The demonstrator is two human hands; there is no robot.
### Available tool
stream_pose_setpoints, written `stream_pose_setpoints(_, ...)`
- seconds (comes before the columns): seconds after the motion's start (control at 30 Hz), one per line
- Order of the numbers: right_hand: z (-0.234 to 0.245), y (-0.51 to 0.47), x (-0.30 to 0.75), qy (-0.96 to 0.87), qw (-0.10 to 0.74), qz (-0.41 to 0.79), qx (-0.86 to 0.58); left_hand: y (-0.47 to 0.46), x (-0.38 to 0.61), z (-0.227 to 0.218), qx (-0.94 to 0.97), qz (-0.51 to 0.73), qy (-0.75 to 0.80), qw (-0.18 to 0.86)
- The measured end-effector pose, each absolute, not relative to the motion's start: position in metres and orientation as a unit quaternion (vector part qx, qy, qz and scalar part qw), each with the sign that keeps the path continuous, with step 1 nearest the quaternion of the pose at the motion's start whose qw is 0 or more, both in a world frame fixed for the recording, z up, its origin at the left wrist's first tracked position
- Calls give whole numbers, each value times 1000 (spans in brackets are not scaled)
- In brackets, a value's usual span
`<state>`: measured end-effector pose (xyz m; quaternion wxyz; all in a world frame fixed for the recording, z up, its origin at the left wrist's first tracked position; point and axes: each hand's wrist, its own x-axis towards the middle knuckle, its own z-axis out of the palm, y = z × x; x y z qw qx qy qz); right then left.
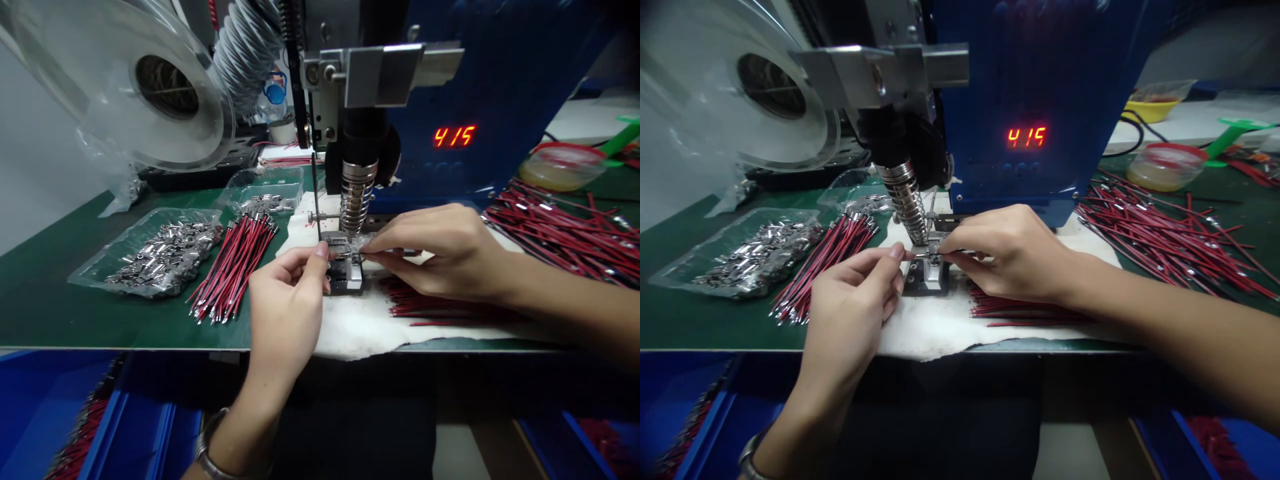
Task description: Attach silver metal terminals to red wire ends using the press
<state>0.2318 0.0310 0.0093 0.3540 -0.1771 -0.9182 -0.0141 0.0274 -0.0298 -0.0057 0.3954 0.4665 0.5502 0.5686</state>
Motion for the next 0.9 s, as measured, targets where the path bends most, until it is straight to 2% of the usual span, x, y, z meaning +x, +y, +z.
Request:
stream_pose_setpoints(0.4, 11, 29, 231, -918, 349, -14, -186, -26, 26, -11, 470, 578, 534, 399)
stream_pose_setpoints(0.57, 15, 23, 232, -910, 366, -69, -180, -40, 25, -10, 446, 598, 527, 407)
stream_pose_setpoints(0.7, 18, 8, 232, -901, 380, -119, -173, -70, 34, -7, 438, 559, 555, 433)
stream_pose_setpoints(0.9, 20, -7, 229, -894, 428, -66, -118, -91, 64, -5, 532, 490, 525, 449)
